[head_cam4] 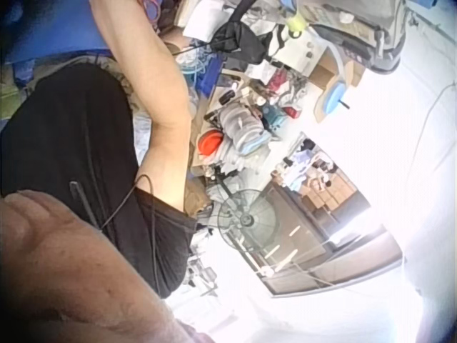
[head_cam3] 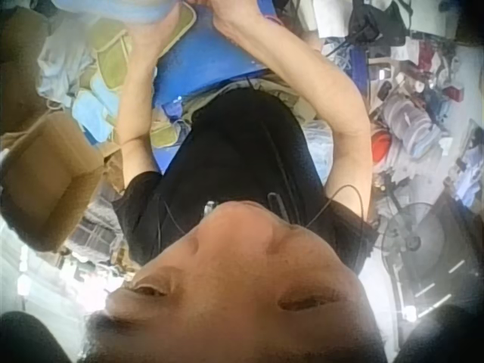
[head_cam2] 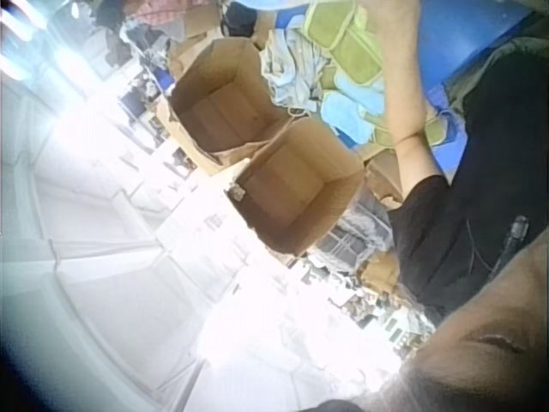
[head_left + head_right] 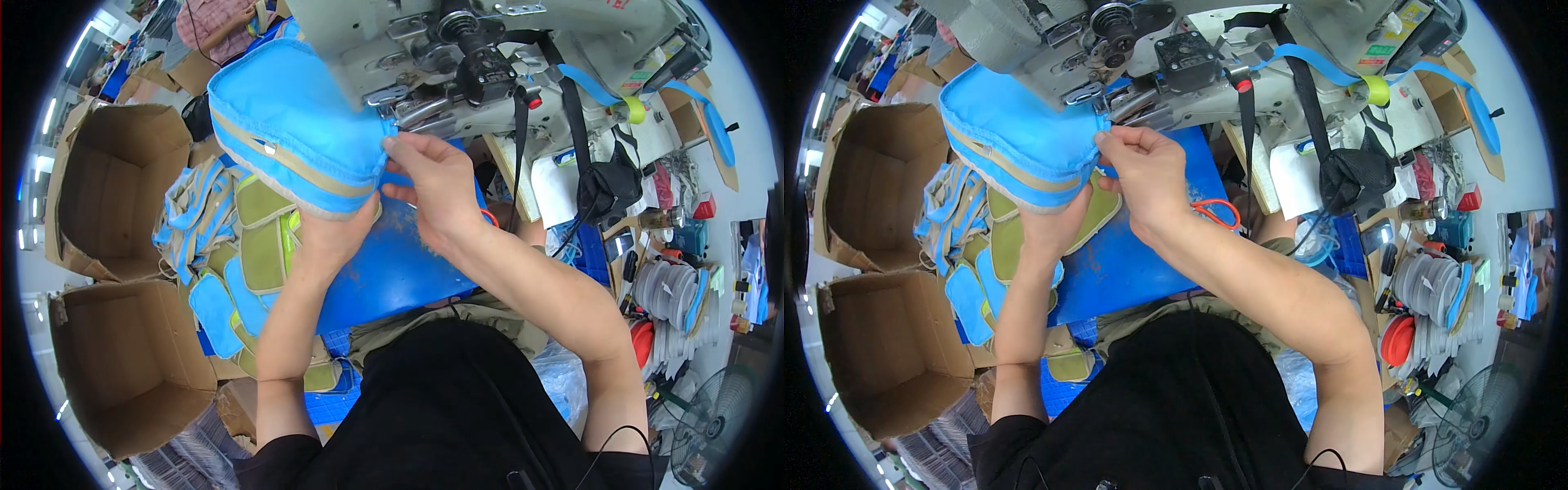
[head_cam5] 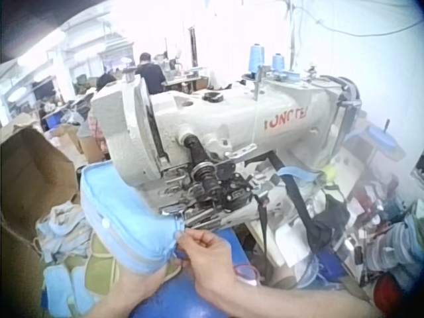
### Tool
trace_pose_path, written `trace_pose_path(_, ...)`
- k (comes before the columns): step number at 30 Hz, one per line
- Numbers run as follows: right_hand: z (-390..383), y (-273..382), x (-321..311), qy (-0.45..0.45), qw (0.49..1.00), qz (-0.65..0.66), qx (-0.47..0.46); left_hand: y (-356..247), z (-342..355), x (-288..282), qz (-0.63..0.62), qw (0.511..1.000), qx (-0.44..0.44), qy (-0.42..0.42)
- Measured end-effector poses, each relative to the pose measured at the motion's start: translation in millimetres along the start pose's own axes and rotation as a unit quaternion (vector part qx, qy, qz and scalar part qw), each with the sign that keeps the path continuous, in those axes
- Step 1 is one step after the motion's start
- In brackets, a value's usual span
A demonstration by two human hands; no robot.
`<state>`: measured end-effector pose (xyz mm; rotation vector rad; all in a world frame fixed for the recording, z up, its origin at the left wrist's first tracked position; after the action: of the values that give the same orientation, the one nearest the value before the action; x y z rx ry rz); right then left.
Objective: The person sews a blue fabric strip onto the edge of a small mesh pouch using a sewing machine. They then use scissors to trim the excess thread and fabric, inspect the finished pouch, and place it on a pile of completed items.
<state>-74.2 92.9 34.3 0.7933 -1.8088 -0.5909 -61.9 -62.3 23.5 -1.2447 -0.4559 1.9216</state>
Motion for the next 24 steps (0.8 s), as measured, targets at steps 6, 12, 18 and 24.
trace_pose_path(6, -0.3, -0.5, 0.9, 0.008, 1.0, 0.012, -0.002, -11.6, 3.9, 6.5, 0.014, 0.999, 0.031, -0.033)
trace_pose_path(12, -0.6, 4.9, -4.1, 0.016, 1.0, -0.008, 0.015, -8.2, 3.1, 11.6, 0.02, 0.998, 0.03, -0.042)
trace_pose_path(18, -33.1, 78.5, -59.4, 0.058, 0.955, -0.193, -0.217, -20.4, 2.6, 15.0, -0.029, 0.997, 0.03, -0.062)
trace_pose_path(24, -26.0, 304.4, -113.4, -0.108, 0.687, -0.306, -0.651, -14.8, -1.6, 20.1, -0.038, 0.998, 0.037, -0.047)
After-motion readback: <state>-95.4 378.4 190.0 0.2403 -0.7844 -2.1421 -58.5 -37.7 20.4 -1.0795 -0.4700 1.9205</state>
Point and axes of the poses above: each hand's wrist, its own z-axis towards the middle knuckle, its own x-axis out of the palm, y = z × x, the point moved 2 cm from there along z, towards the middle knuckle, and after that the axes turned 7 degrees about z, right-handed, at the moved point
